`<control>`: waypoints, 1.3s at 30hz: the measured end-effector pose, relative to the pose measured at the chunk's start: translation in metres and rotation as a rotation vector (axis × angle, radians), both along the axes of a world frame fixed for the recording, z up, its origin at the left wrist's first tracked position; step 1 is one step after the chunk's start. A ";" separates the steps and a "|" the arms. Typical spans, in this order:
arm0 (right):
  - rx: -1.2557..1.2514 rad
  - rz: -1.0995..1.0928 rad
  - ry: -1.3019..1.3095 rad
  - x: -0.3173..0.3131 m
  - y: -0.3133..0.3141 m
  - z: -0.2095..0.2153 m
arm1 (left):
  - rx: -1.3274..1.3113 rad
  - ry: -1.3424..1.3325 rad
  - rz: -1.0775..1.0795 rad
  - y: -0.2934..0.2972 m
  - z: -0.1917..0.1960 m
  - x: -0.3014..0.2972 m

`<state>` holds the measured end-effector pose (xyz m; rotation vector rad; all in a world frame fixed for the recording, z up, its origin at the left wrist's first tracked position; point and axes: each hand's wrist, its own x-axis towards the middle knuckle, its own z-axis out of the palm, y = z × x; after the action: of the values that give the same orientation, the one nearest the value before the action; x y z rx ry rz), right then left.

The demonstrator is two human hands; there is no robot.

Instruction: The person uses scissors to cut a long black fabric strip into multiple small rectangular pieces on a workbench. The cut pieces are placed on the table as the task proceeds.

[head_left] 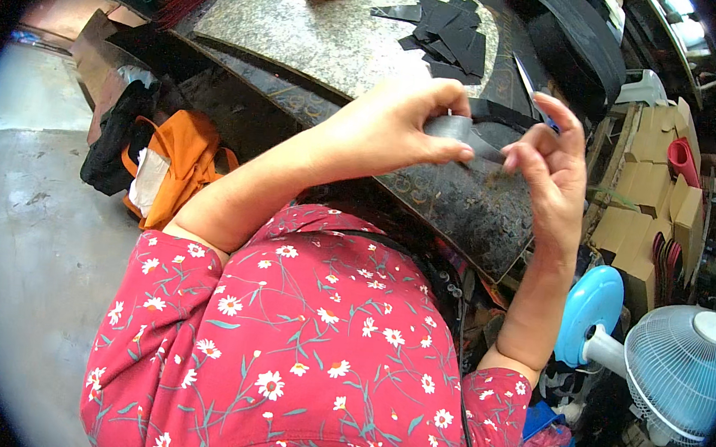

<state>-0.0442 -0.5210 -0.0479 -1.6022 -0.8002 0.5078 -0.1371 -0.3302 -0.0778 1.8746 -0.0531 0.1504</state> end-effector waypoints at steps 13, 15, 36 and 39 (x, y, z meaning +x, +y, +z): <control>0.031 -0.218 -0.063 0.034 -0.016 -0.012 | -0.121 0.187 -0.151 0.036 -0.015 -0.006; 0.002 -0.345 -0.106 0.056 -0.030 -0.017 | -0.124 0.262 -0.125 0.052 -0.025 -0.009; -0.230 -0.070 -0.244 0.008 0.033 -0.043 | -0.411 0.254 -0.130 0.035 -0.043 -0.001; -0.104 -0.111 -0.151 0.022 0.020 -0.046 | -0.464 0.314 -0.124 0.054 -0.047 -0.008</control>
<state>-0.0224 -0.5014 -0.0936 -1.7865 -0.8024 0.3564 -0.1455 -0.2767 -0.1249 1.4076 0.0761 -0.2042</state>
